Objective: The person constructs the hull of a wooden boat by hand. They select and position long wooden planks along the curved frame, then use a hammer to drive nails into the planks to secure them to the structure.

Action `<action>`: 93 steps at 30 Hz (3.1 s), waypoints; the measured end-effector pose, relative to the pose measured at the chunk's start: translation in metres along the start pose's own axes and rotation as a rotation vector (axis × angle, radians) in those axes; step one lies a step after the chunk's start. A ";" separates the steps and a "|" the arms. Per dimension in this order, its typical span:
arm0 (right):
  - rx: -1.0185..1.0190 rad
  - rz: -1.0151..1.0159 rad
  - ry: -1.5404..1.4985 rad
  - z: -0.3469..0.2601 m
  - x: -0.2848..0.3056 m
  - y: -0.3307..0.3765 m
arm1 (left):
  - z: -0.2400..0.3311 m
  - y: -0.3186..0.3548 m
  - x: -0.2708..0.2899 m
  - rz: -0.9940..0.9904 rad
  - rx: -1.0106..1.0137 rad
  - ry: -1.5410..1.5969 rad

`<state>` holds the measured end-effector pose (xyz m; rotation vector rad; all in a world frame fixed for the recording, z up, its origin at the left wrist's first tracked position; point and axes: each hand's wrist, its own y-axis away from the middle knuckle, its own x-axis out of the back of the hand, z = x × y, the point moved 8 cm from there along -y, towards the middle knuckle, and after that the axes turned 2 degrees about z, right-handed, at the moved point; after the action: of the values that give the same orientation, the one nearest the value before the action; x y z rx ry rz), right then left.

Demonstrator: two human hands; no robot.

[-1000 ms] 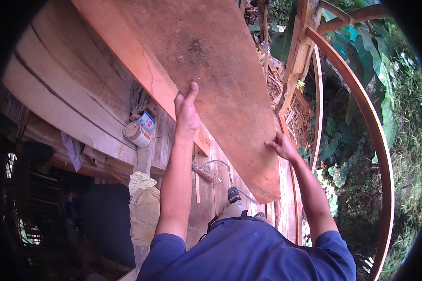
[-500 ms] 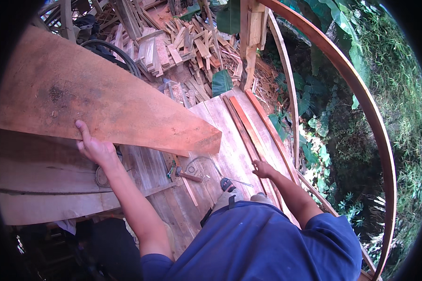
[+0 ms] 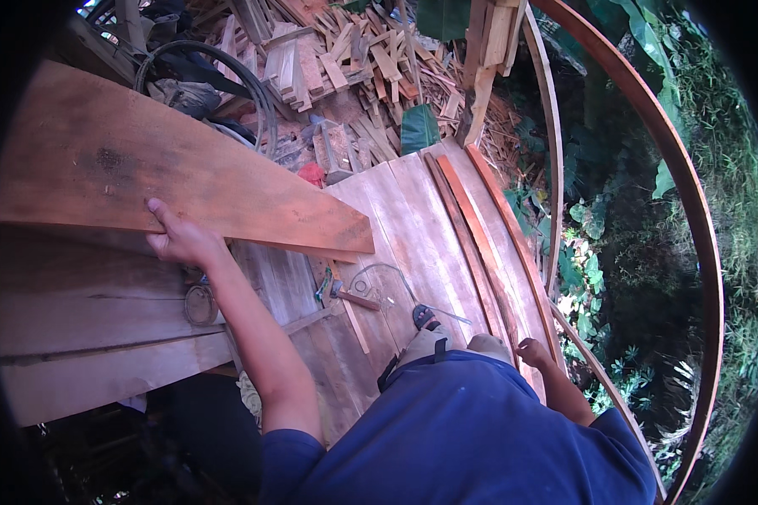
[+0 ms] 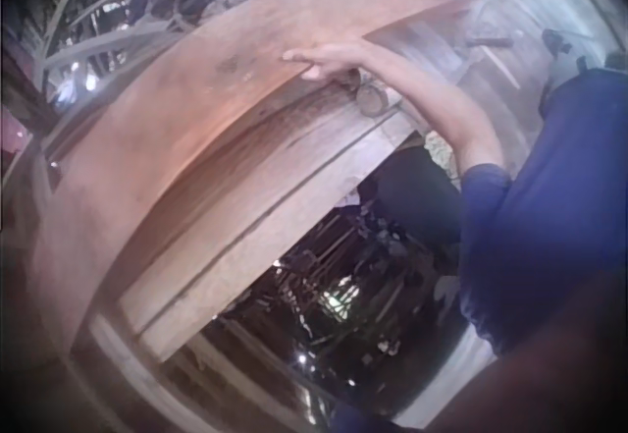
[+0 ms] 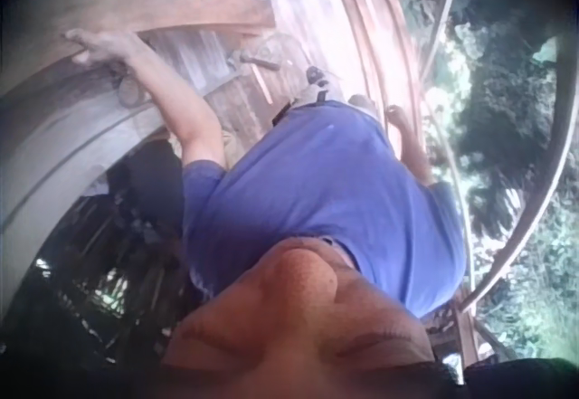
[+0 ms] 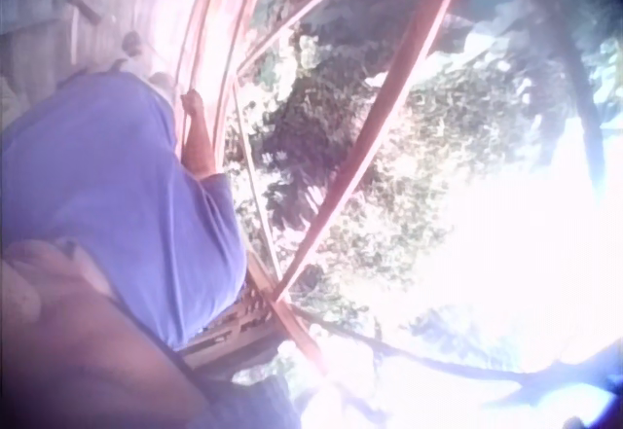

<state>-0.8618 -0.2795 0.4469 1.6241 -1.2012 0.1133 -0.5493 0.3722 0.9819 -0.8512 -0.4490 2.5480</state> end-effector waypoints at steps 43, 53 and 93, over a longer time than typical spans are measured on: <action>-0.313 0.188 -0.476 -0.033 -0.035 0.056 | -0.042 -0.090 0.049 -0.151 -0.460 -0.981; -0.572 0.260 -0.646 0.051 -0.093 0.121 | -0.066 -0.028 0.027 -0.290 -0.379 -1.030; 0.778 0.045 0.254 -0.441 0.036 -0.043 | 0.034 -0.049 0.019 -0.075 -0.478 -0.813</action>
<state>-0.6054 0.0342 0.6298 2.1552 -1.0484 0.8790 -0.5710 0.4175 1.0192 0.1324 -1.3321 2.6541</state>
